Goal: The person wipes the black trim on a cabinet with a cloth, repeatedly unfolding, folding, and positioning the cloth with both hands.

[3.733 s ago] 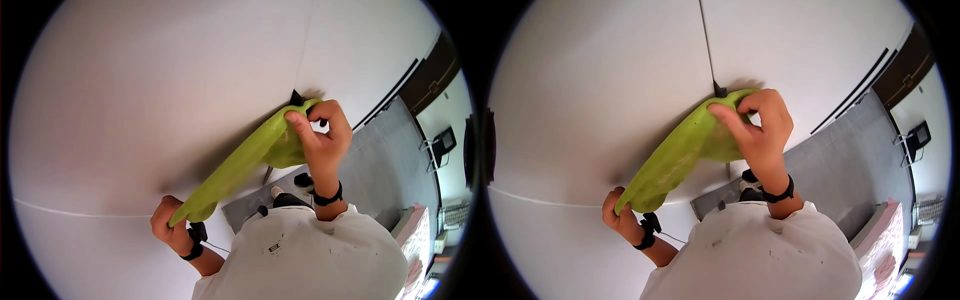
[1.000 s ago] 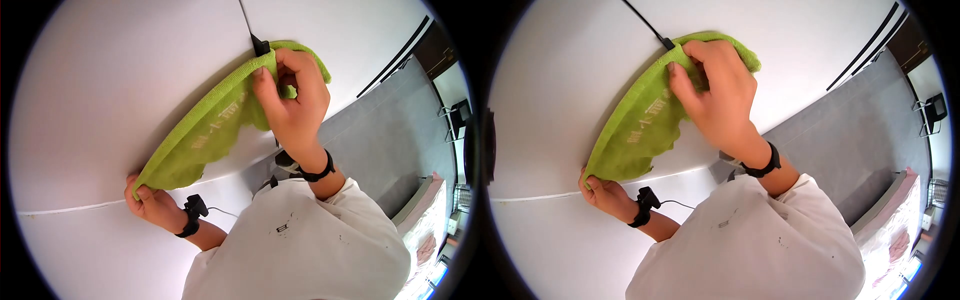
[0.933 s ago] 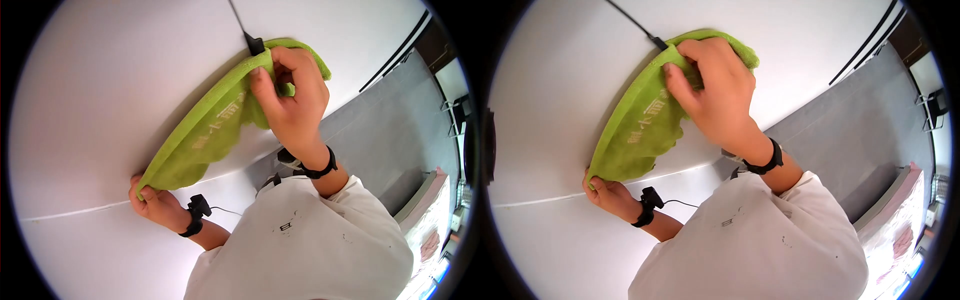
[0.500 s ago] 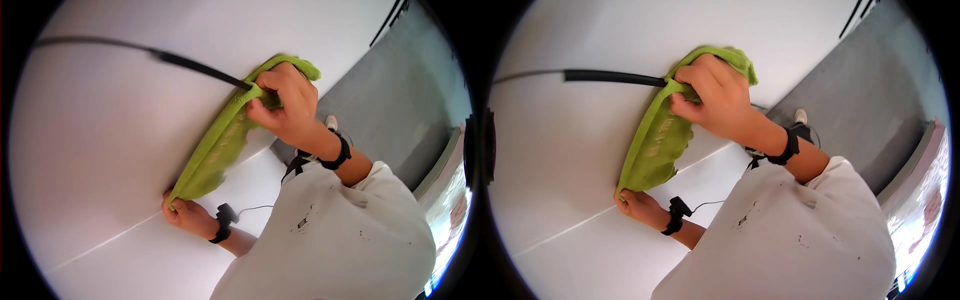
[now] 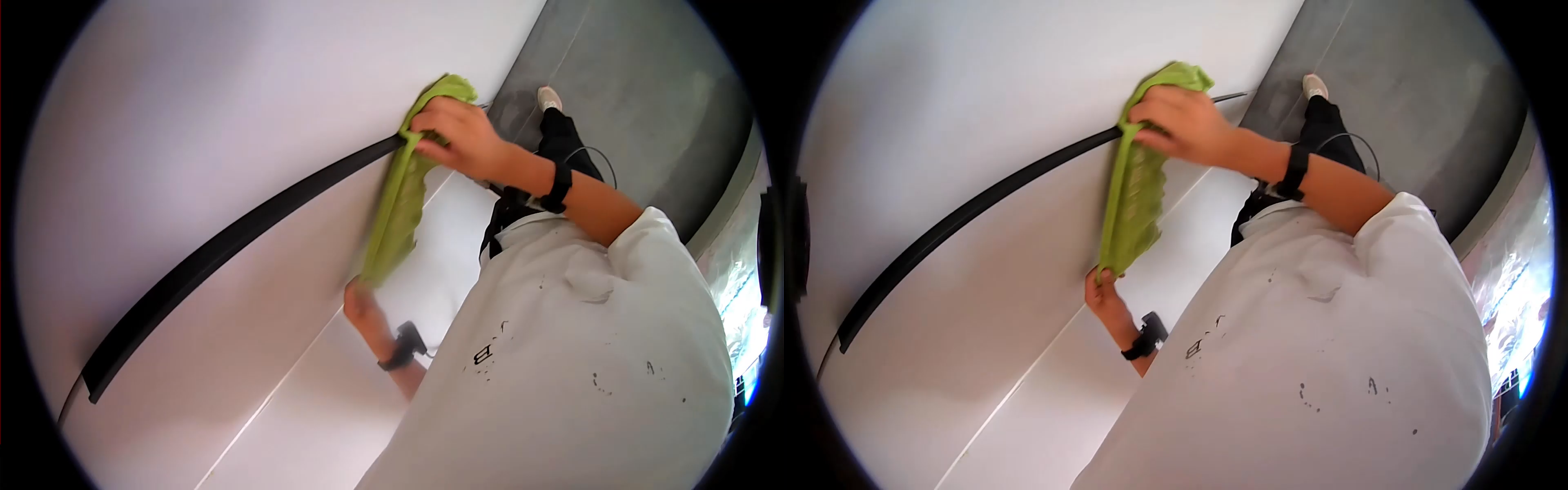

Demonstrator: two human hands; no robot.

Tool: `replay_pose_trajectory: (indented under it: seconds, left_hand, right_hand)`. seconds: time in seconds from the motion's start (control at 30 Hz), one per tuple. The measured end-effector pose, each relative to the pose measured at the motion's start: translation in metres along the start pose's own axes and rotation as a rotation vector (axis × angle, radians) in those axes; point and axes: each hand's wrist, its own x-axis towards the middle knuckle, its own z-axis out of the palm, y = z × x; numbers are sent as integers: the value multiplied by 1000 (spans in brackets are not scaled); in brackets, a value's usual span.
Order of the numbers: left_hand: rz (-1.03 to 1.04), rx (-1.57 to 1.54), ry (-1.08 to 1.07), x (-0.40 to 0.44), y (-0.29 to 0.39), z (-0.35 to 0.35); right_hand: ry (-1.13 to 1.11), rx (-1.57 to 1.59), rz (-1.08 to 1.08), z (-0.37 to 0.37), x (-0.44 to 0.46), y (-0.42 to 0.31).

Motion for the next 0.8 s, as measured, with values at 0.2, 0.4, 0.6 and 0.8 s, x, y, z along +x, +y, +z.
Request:
replay_pose_trajectory:
  seconds: [0.2,0.4,0.6,0.8]
  left_hand:
    - [-47,-15,-154,-4,35,11]
    - [-27,-153,11,-1,2,-8]
    - [66,-377,236,1,-2,-22]
    - [331,-670,456,5,-30,-35]
  right_hand:
    - [-86,-38,57,-28,8,11]
    - [-252,-36,125,4,11,-4]
    - [-263,52,53,1,15,-49]
    - [-210,131,-48,2,21,-98]
